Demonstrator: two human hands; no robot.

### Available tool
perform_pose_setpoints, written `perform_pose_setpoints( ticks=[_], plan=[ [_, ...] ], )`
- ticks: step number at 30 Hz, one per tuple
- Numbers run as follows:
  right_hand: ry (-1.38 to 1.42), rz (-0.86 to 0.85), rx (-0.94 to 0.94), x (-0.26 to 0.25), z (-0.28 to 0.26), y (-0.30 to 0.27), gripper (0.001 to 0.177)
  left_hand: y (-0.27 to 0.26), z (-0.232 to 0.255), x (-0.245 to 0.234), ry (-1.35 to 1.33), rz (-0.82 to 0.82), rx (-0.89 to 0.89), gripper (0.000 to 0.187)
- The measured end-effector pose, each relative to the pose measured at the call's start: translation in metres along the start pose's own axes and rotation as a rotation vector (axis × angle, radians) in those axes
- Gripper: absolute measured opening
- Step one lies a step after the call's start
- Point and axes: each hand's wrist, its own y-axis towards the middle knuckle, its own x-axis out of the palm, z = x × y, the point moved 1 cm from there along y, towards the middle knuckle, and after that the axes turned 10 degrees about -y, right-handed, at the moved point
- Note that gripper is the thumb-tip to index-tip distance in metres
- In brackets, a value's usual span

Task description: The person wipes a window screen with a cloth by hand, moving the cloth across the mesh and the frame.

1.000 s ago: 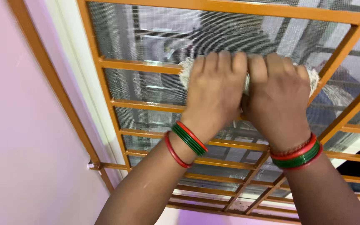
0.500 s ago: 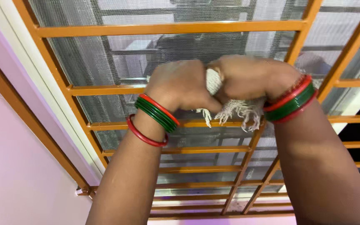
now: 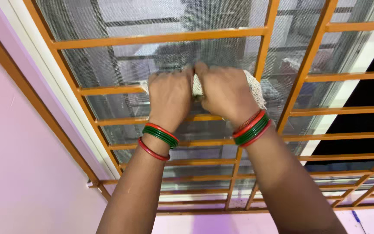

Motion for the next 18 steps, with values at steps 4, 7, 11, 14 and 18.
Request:
perform_pose_setpoints(
  ticks=[4, 7, 11, 14, 18],
  plan=[
    [-0.009, 0.253, 0.069, 0.016, -0.019, -0.030, 0.043, -0.027, 0.011, 0.010, -0.115, 0.289, 0.009, 0.029],
    [0.049, 0.402, 0.030, 0.022, -0.021, -0.041, 0.053, -0.040, 0.016, 0.008, -0.181, 0.352, 0.030, 0.045],
    [0.104, 0.442, -0.047, 0.019, -0.015, -0.052, 0.065, -0.050, 0.023, 0.003, -0.205, 0.368, 0.040, 0.057],
    [0.132, 0.431, -0.058, 0.020, -0.014, -0.055, 0.067, -0.056, 0.025, 0.004, -0.195, 0.361, 0.018, 0.057],
    [0.114, 0.448, -0.048, 0.022, -0.017, -0.052, 0.061, -0.050, 0.023, -0.001, -0.165, 0.368, 0.031, 0.049]
  ],
)
